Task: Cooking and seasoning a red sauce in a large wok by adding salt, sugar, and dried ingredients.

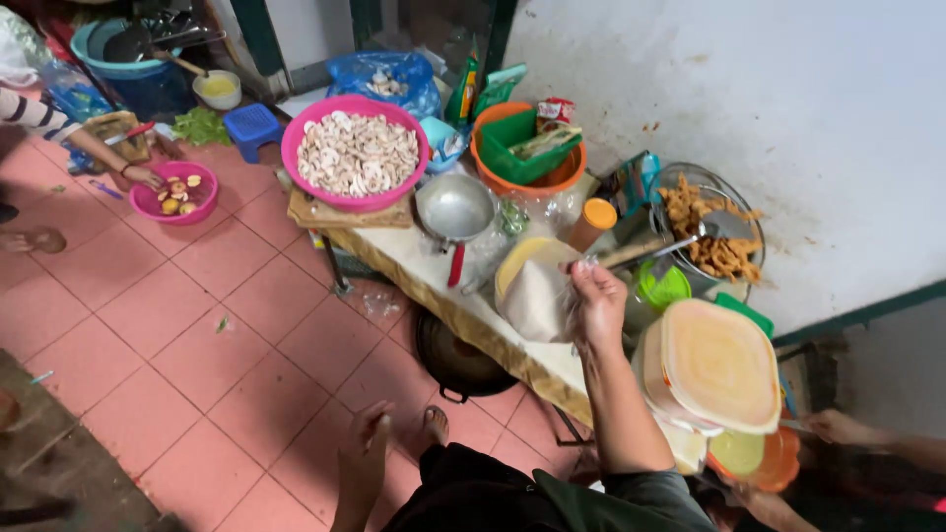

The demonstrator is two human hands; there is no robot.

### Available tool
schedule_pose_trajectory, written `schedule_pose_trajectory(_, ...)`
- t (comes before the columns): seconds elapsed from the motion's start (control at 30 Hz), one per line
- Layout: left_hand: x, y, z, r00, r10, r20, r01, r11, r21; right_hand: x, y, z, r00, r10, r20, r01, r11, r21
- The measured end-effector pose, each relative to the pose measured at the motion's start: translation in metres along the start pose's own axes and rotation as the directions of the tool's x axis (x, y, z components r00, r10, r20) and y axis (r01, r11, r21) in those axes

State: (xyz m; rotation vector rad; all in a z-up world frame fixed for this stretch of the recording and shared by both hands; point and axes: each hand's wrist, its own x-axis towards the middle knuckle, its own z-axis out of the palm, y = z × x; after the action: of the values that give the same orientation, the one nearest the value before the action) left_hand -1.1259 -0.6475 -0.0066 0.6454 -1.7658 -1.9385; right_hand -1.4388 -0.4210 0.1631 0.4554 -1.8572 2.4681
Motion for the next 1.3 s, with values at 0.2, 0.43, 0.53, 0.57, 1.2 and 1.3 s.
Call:
schedule_pose_trajectory(0.2, 0.120, 0.011, -0.007, 0.979, -0.105, -0.176, 0.126, 0.986, 0.110, 0.236, 0.040, 0.053, 0.960, -0.219, -0.172, 0.238, 0.967, 0.096)
schedule_pose_trajectory(0.43, 0.246, 0.004, -0.001, 0.972, -0.203, -0.119, 0.203, 0.979, -0.007, 0.418, 0.147, 0.072, 0.919, -0.190, -0.346, 0.142, 0.977, -0.160)
schedule_pose_trajectory(0.53, 0.308, 0.013, -0.005, 0.985, -0.169, 0.039, 0.164, 0.980, 0.111, 0.453, 0.200, 0.058, 0.915, -0.192, -0.354, 0.071, 0.942, -0.327)
schedule_pose_trajectory(0.57, 0.334, 0.016, -0.007, 0.986, -0.121, 0.118, 0.106, 0.986, 0.127, 0.463, 0.214, 0.053, 0.915, -0.162, -0.369, 0.009, 0.924, -0.382)
schedule_pose_trajectory(1.2, 0.529, 0.097, 0.052, 0.579, 0.230, 0.782, -0.386, 0.922, 0.015, 0.400, 0.152, 0.001, 0.941, -0.014, -0.339, -0.337, -0.143, -0.931)
schedule_pose_trajectory(1.3, 0.567, 0.162, 0.125, 0.440, 0.428, 0.789, -0.579, 0.807, -0.115, 0.386, 0.155, 0.026, 0.941, -0.099, -0.323, -0.325, -0.010, -0.946)
